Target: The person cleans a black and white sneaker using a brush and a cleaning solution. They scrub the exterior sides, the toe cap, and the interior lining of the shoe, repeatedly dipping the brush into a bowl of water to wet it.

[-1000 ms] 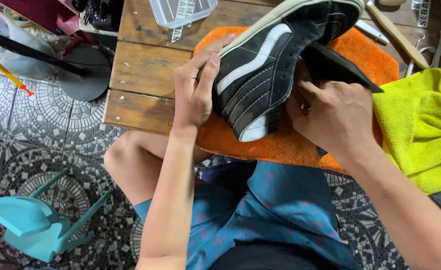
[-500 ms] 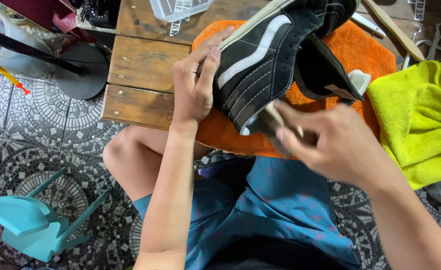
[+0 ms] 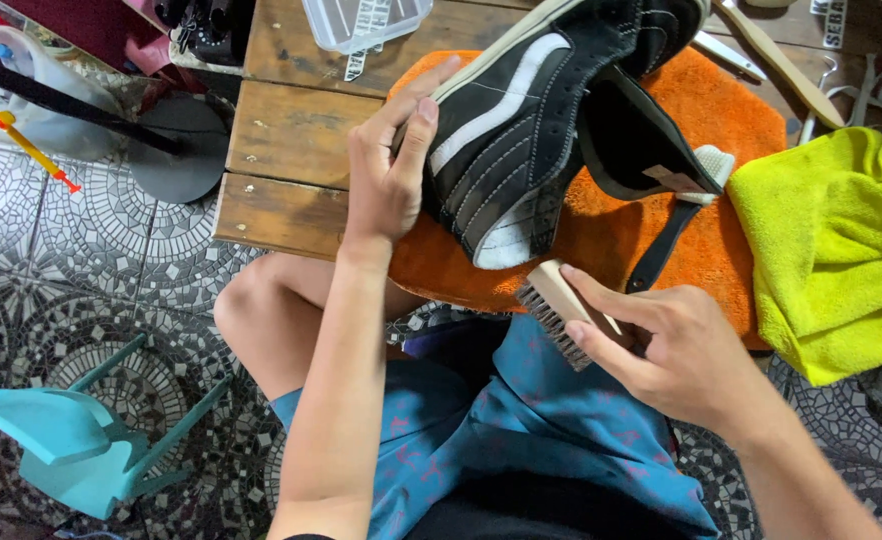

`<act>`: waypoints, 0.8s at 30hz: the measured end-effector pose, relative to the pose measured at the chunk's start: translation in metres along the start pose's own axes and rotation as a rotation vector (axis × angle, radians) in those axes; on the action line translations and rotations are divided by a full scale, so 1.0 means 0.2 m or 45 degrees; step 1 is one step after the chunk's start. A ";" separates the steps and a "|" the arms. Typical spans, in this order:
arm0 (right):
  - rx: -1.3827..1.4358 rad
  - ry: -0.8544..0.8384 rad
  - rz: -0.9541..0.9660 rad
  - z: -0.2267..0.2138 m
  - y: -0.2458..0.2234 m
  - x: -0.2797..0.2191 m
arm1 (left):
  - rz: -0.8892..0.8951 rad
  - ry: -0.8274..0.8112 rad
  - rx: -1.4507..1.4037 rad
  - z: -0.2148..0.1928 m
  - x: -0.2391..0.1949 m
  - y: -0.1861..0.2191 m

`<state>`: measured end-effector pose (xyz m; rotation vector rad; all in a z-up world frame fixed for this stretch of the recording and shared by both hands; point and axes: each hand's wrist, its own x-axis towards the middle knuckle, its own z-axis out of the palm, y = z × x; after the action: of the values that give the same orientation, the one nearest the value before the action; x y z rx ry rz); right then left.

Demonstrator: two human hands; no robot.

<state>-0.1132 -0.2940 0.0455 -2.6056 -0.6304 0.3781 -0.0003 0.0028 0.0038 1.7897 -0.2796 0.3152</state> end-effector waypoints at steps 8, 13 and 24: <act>0.999 0.284 0.252 0.22 0.17 -0.14 | 0.017 -0.343 0.781 -0.04 0.24 0.21; 0.856 0.338 0.286 0.12 0.15 -0.12 | -0.432 -0.643 0.971 0.05 0.45 0.28; -0.631 0.788 0.014 0.10 0.11 0.50 | -0.591 -0.752 0.699 0.07 0.46 0.24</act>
<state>-0.0256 -0.2556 0.0013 -2.9460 -0.5291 -0.6470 0.0700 -0.0243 0.0771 2.3976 -0.1862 -0.5279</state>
